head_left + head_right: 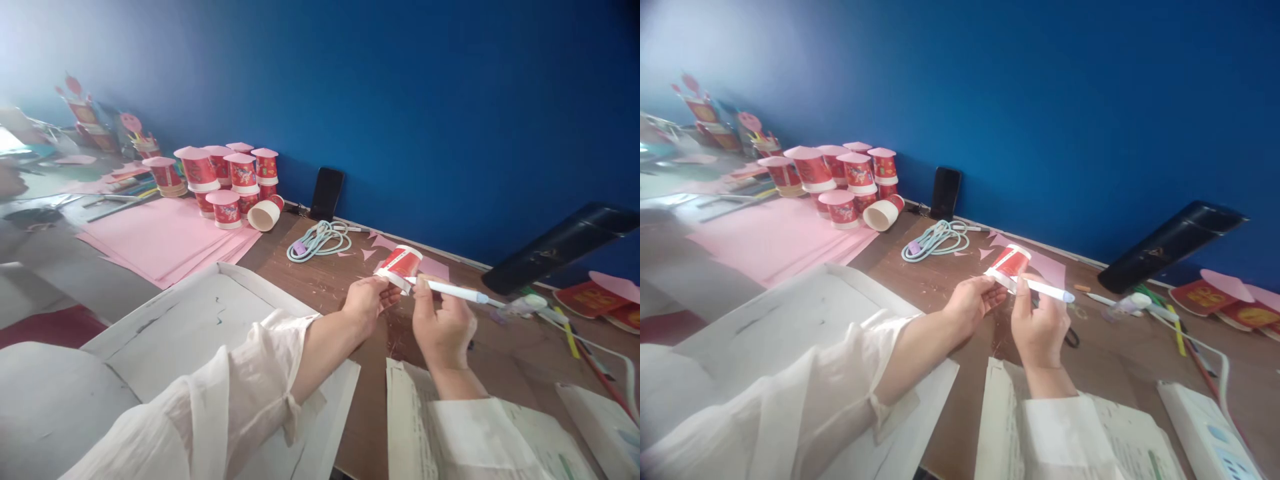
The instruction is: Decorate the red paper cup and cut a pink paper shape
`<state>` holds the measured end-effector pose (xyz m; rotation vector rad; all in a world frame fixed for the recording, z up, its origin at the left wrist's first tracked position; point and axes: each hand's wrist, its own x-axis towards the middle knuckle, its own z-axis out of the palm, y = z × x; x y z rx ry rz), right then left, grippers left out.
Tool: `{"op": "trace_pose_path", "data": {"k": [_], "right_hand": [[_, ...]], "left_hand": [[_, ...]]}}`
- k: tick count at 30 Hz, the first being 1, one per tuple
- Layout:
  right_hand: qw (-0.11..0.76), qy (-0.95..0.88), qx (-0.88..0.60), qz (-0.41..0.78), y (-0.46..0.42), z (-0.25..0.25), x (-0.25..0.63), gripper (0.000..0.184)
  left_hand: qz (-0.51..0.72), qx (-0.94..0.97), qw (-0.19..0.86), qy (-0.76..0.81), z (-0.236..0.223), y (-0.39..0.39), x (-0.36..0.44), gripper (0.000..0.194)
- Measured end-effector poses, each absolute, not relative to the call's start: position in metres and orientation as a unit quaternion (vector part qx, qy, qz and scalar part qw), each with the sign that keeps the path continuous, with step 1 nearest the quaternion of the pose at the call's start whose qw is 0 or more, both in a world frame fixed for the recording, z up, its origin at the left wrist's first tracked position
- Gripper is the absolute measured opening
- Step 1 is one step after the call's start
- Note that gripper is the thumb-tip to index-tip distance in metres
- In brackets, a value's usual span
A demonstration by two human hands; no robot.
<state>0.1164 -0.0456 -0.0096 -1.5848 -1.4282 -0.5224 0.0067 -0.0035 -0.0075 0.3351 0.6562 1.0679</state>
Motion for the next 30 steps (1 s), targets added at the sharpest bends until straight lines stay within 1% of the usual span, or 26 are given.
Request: {"op": "trace_pose_path", "data": {"k": [5, 10, 15, 18, 21, 26, 28, 30], "right_hand": [[0.457, -0.589, -0.626, -0.229, -0.046, -0.010, 0.116, 0.034], [0.460, -0.590, -0.622, -0.231, -0.047, -0.008, 0.115, 0.029], [0.468, -0.580, -0.626, -0.229, -0.047, -0.009, 0.115, 0.031], [0.470, -0.580, -0.632, -0.209, -0.049, -0.008, 0.114, 0.032], [0.509, -0.553, -0.642, -0.149, -0.051, -0.004, 0.114, 0.032], [0.663, -0.437, -0.608, -0.004, -0.046, -0.004, 0.122, 0.027], [0.709, -0.376, -0.592, 0.073, -0.040, -0.008, 0.125, 0.029], [0.737, -0.315, -0.569, 0.185, -0.035, -0.011, 0.127, 0.037]], "left_hand": [[0.503, 0.155, 0.795, 0.301, -0.006, -0.005, 0.006, 0.014], [0.503, 0.151, 0.796, 0.302, -0.005, -0.006, 0.005, 0.015], [0.500, 0.148, 0.801, 0.294, -0.004, -0.005, 0.005, 0.015], [0.498, 0.139, 0.800, 0.304, -0.004, -0.004, 0.004, 0.016], [0.493, 0.131, 0.807, 0.298, -0.002, -0.003, 0.003, 0.014], [0.478, 0.093, 0.825, 0.288, 0.001, -0.001, 0.001, 0.015], [0.469, 0.086, 0.836, 0.271, 0.002, -0.001, 0.000, 0.016], [0.456, 0.084, 0.848, 0.255, 0.003, -0.003, -0.001, 0.016]]}}
